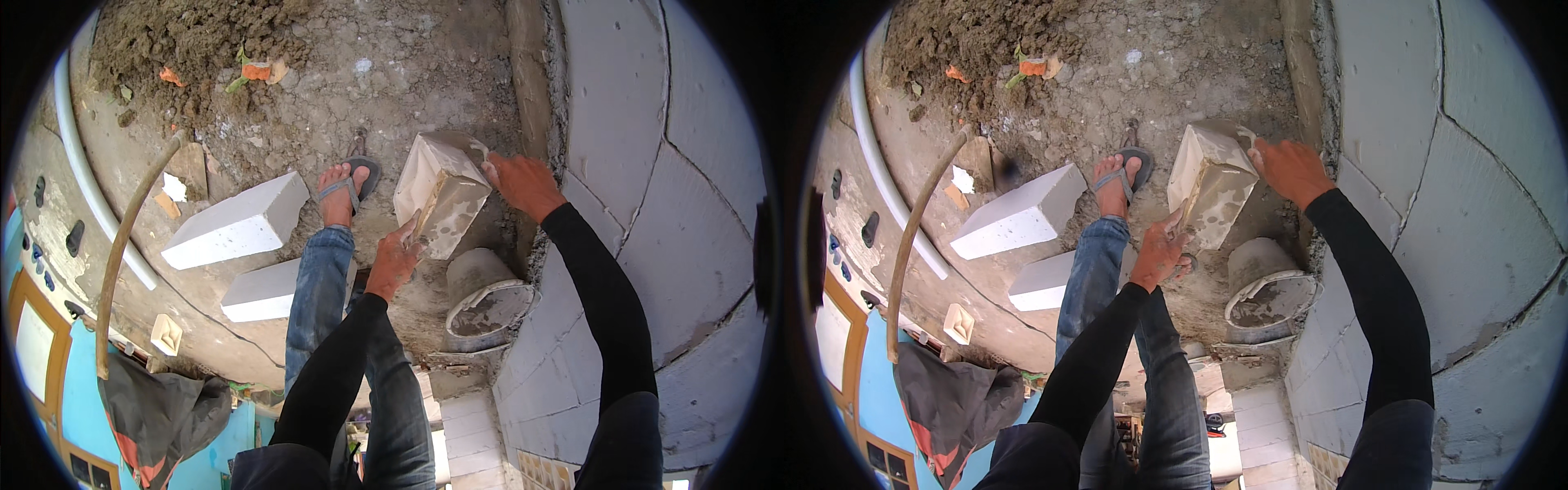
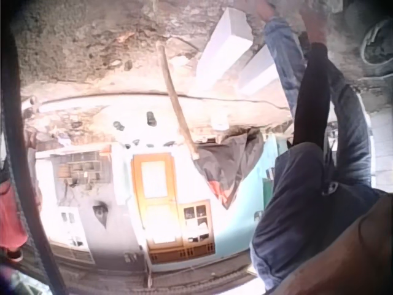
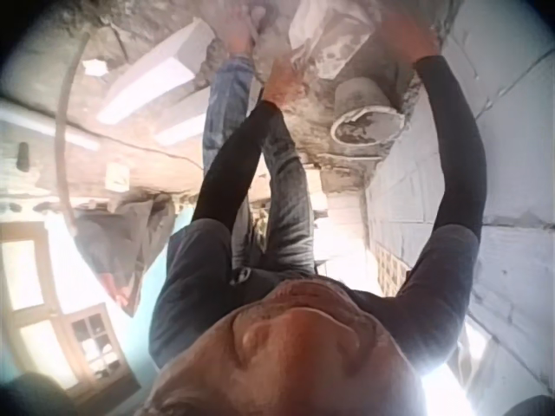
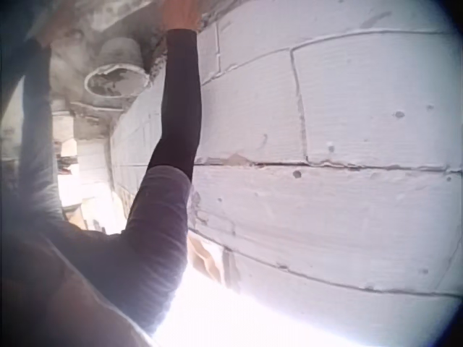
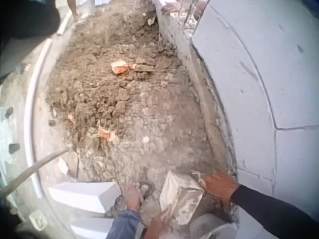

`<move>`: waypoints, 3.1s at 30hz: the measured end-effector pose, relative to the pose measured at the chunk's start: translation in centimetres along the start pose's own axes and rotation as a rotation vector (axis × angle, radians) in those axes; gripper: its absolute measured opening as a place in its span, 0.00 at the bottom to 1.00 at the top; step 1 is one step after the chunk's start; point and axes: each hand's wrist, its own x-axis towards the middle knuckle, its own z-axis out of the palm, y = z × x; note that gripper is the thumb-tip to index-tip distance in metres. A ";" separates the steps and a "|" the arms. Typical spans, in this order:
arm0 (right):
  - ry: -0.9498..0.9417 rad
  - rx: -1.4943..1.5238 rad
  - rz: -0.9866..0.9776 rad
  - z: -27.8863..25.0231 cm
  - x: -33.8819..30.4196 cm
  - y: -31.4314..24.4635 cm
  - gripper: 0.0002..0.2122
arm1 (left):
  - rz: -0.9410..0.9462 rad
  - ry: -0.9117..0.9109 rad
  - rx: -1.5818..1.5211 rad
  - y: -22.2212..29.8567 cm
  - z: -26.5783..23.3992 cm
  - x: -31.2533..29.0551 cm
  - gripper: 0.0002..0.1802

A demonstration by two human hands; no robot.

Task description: The person applies mortar to decorative masonry blocks and a wall using a trowel, then lifts and positions a block onto the wall, aligning it with a string line and removing excess mortar.

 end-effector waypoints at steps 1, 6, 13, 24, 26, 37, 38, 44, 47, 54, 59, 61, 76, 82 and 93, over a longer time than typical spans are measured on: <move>0.016 -0.007 -0.011 2.1 2.1 1.8 0.17 | 0.004 -0.018 0.004 0.0 0.5 0.2 0.34; -0.005 0.017 -0.007 2.5 0.8 1.4 0.17 | -0.104 -0.073 -0.116 -0.3 -0.6 -0.6 0.35; 0.037 0.107 0.102 4.6 -2.2 2.5 0.17 | -0.018 -0.079 -0.107 1.2 0.3 -0.2 0.35; 0.092 0.100 0.056 5.2 -1.9 3.4 0.19 | 0.105 -0.054 0.012 -1.6 -0.2 0.4 0.37; 0.021 0.085 0.069 4.2 1.0 3.9 0.18 | 0.163 -0.059 -0.005 -1.9 0.4 1.2 0.36; -0.023 0.107 0.013 4.4 2.2 4.2 0.20 | 0.021 -0.091 -0.047 0.9 0.3 -0.2 0.35; -0.027 0.103 -0.013 4.8 3.7 5.3 0.20 | 0.048 -0.098 -0.012 0.8 0.7 0.3 0.35; 0.009 0.326 0.029 0.7 -4.6 1.0 0.21 | 0.067 -0.049 0.042 0.1 -1.2 -0.2 0.36; 0.242 0.503 0.085 4.7 -11.0 0.8 0.23 | 0.061 -0.060 0.203 -0.7 -1.0 0.6 0.36; 0.085 0.552 0.127 10.3 -14.0 -2.6 0.23 | -0.181 -0.169 -0.139 -1.1 -2.9 2.8 0.43; 0.123 0.431 0.002 18.0 -18.0 -3.8 0.20 | -0.233 -0.170 -0.381 -0.7 -2.0 3.0 0.52; 0.220 0.570 0.105 16.8 -16.9 -4.5 0.19 | -0.207 -0.253 -0.364 -0.8 -2.5 3.2 0.53; 0.154 0.732 0.119 28.0 -24.7 -10.3 0.24 | -0.066 0.021 0.061 0.0 -2.2 1.5 0.46; 0.335 1.567 1.014 40.4 -36.9 -13.8 0.21 | 0.121 -0.025 0.228 -1.2 -1.3 1.3 0.44; 0.299 0.641 0.892 46.0 -34.3 -8.9 0.36 | 0.219 0.051 0.306 -1.2 -0.9 1.3 0.45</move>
